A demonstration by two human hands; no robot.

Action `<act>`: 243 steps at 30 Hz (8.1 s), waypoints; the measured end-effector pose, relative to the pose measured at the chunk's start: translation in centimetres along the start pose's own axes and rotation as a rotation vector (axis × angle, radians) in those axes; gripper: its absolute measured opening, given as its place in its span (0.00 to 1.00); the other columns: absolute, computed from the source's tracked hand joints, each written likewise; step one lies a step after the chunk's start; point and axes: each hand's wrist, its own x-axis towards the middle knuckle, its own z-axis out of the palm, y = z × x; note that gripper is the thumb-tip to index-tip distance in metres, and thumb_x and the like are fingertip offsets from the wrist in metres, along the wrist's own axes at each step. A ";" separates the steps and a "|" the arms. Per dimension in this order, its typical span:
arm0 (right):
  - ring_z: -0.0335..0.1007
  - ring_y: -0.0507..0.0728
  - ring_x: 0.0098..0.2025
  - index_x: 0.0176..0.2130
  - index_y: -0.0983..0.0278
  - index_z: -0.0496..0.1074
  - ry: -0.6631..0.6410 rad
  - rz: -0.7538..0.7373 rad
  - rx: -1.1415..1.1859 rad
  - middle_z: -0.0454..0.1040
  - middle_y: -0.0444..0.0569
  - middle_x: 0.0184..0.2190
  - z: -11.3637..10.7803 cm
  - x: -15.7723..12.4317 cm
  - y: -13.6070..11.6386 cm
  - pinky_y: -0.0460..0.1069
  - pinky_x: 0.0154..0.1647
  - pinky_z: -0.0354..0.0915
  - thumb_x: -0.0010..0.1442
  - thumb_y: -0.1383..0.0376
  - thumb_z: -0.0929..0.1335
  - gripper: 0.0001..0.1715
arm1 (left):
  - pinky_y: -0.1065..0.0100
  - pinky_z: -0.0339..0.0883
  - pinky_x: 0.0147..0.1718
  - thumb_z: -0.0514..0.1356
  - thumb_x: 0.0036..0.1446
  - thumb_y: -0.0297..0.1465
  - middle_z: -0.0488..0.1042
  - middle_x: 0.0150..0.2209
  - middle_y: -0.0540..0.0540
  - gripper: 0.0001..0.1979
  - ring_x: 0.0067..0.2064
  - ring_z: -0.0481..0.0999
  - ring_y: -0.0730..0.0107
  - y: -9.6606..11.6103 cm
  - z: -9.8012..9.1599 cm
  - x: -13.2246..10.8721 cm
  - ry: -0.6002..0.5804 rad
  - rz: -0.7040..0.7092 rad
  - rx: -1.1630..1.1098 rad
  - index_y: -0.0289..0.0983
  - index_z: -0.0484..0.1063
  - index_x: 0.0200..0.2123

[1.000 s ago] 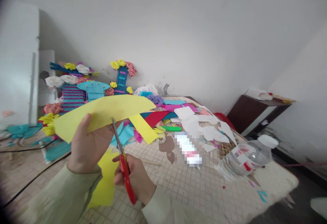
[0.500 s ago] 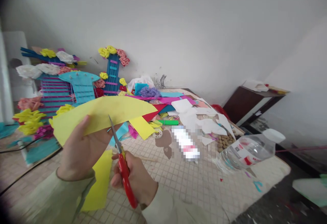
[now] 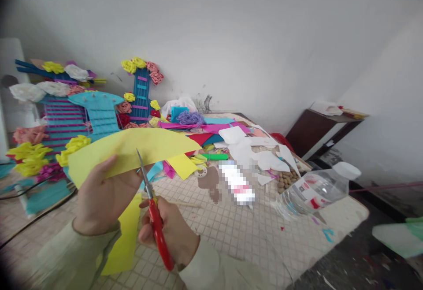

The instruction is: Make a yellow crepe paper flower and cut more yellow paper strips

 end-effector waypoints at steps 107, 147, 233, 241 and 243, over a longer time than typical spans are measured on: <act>0.52 0.42 0.10 0.31 0.66 0.64 0.114 0.122 0.058 0.63 0.36 0.16 -0.1 -0.5 0.4 0.40 0.08 0.47 0.29 0.39 0.72 0.40 | 0.60 0.66 0.48 0.45 0.61 0.32 0.74 0.49 0.50 0.17 0.55 0.67 0.60 -0.5 -0.3 -0.5 -0.085 0.013 -0.028 0.45 0.73 0.43; 0.50 0.45 0.17 0.35 0.64 0.60 0.044 -0.095 -0.179 0.57 0.38 0.21 -1.0 -0.9 0.1 0.42 0.16 0.51 0.42 0.33 0.62 0.40 | 0.62 0.64 0.50 0.48 0.59 0.29 0.76 0.47 0.50 0.16 0.53 0.68 0.61 -1.8 -0.7 -1.0 -0.121 -0.071 -0.026 0.42 0.73 0.44; 0.51 0.44 0.11 0.32 0.65 0.63 0.156 0.048 -0.065 0.57 0.34 0.13 -0.6 -0.9 0.3 0.39 0.08 0.50 0.39 0.38 0.69 0.36 | 0.62 0.66 0.47 0.45 0.62 0.31 0.74 0.49 0.50 0.17 0.54 0.67 0.61 -2.1 -0.1 -1.3 -0.048 -0.015 -0.079 0.43 0.71 0.47; 0.52 0.44 0.12 0.33 0.65 0.63 0.131 -0.014 -0.107 0.59 0.35 0.16 -0.9 -1.0 0.6 0.40 0.09 0.50 0.38 0.34 0.66 0.40 | 0.62 0.66 0.47 0.48 0.61 0.31 0.76 0.45 0.49 0.16 0.53 0.69 0.61 -2.1 -0.2 -1.5 -0.022 -0.065 -0.074 0.42 0.71 0.46; 0.52 0.44 0.12 0.33 0.65 0.63 0.137 -0.003 -0.105 0.59 0.35 0.15 -0.8 -1.0 0.4 0.40 0.09 0.50 0.38 0.34 0.66 0.40 | 0.63 0.67 0.46 0.48 0.61 0.32 0.76 0.46 0.49 0.16 0.53 0.69 0.61 -2.1 -0.2 -1.5 -0.004 -0.078 -0.070 0.42 0.71 0.47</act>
